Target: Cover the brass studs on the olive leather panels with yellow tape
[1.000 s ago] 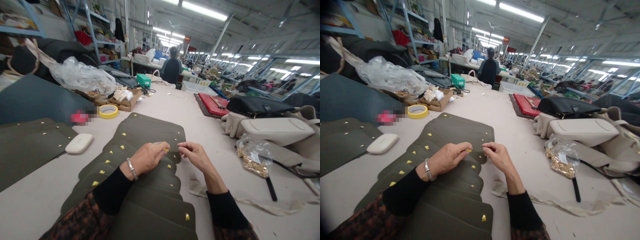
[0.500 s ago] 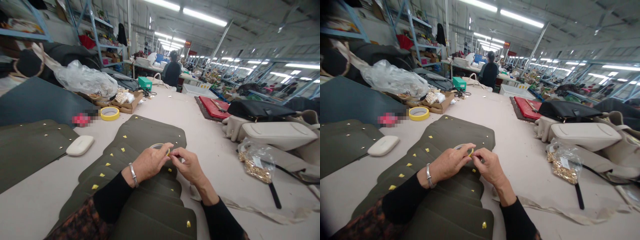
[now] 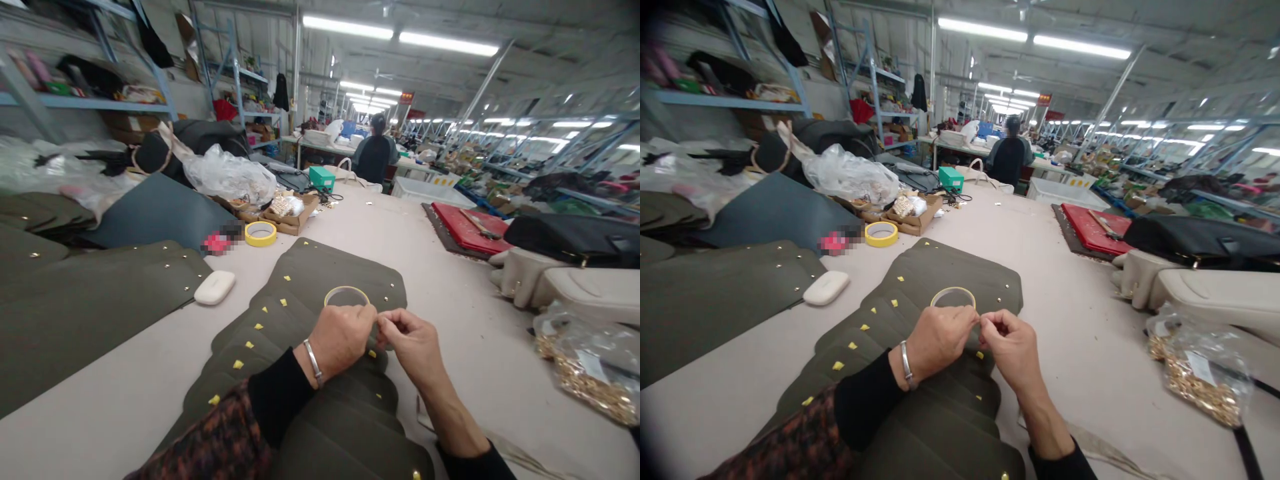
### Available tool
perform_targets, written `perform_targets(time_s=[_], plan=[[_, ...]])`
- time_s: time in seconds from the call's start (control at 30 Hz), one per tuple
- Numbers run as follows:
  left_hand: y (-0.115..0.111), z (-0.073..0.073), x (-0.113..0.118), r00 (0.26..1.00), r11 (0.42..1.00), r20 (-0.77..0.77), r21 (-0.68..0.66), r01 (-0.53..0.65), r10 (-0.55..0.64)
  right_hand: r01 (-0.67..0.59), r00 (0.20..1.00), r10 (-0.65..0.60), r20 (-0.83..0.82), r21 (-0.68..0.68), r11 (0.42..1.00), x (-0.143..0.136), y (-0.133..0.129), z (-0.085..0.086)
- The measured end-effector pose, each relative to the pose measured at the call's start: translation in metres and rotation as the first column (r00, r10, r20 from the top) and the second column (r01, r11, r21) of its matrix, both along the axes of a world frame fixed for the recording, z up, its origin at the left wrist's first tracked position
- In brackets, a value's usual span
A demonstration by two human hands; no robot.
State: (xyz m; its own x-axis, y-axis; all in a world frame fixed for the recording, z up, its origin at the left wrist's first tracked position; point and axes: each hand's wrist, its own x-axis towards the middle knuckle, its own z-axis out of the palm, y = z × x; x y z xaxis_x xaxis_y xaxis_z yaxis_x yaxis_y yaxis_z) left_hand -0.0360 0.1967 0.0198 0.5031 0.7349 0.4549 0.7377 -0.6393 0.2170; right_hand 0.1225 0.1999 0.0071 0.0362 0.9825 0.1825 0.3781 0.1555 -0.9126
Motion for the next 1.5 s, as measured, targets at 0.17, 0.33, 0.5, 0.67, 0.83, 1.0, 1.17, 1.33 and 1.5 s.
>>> perform_targets(time_s=[0.17,0.33,0.5,0.67,0.83,1.0,1.17,1.33,1.5], plan=[[-0.007,-0.004,0.011,0.997,0.996,0.032,0.055,0.064,-0.066,0.022,0.954,-0.115,-0.278,-0.320,0.947,0.024,0.012,-0.008],[0.003,-0.014,0.010,0.983,0.992,-0.175,-0.100,-0.078,0.060,-0.050,0.988,-0.019,-0.150,-0.445,0.894,0.048,0.008,-0.014],[0.005,-0.017,0.010,0.970,0.982,-0.242,-0.178,-0.059,0.014,-0.021,0.993,0.061,0.105,-0.348,0.937,0.044,0.005,-0.025],[0.006,-0.016,0.011,0.970,0.975,-0.242,-0.216,-0.052,-0.002,-0.035,0.875,0.100,0.473,-0.145,0.989,0.039,0.003,-0.024],[0.007,-0.017,0.012,0.971,0.976,-0.237,-0.213,-0.041,-0.011,-0.093,0.742,0.062,0.668,0.011,0.996,0.030,0.000,-0.025],[0.005,-0.016,0.013,0.967,0.975,-0.253,-0.219,-0.040,-0.018,-0.051,0.669,0.029,0.743,0.007,0.999,0.026,0.007,-0.030],[0.006,-0.020,0.010,0.970,0.977,-0.242,-0.210,-0.049,-0.003,0.074,0.773,-0.028,0.634,-0.047,0.996,0.035,0.015,-0.030],[0.010,-0.021,0.004,0.974,0.980,-0.228,-0.195,-0.028,-0.017,0.038,0.866,-0.060,0.496,0.054,0.998,0.054,0.010,-0.021],[0.017,-0.017,-0.002,0.975,0.987,-0.220,-0.161,-0.003,-0.032,-0.299,0.730,0.121,0.672,0.155,0.942,0.052,0.004,-0.021]])
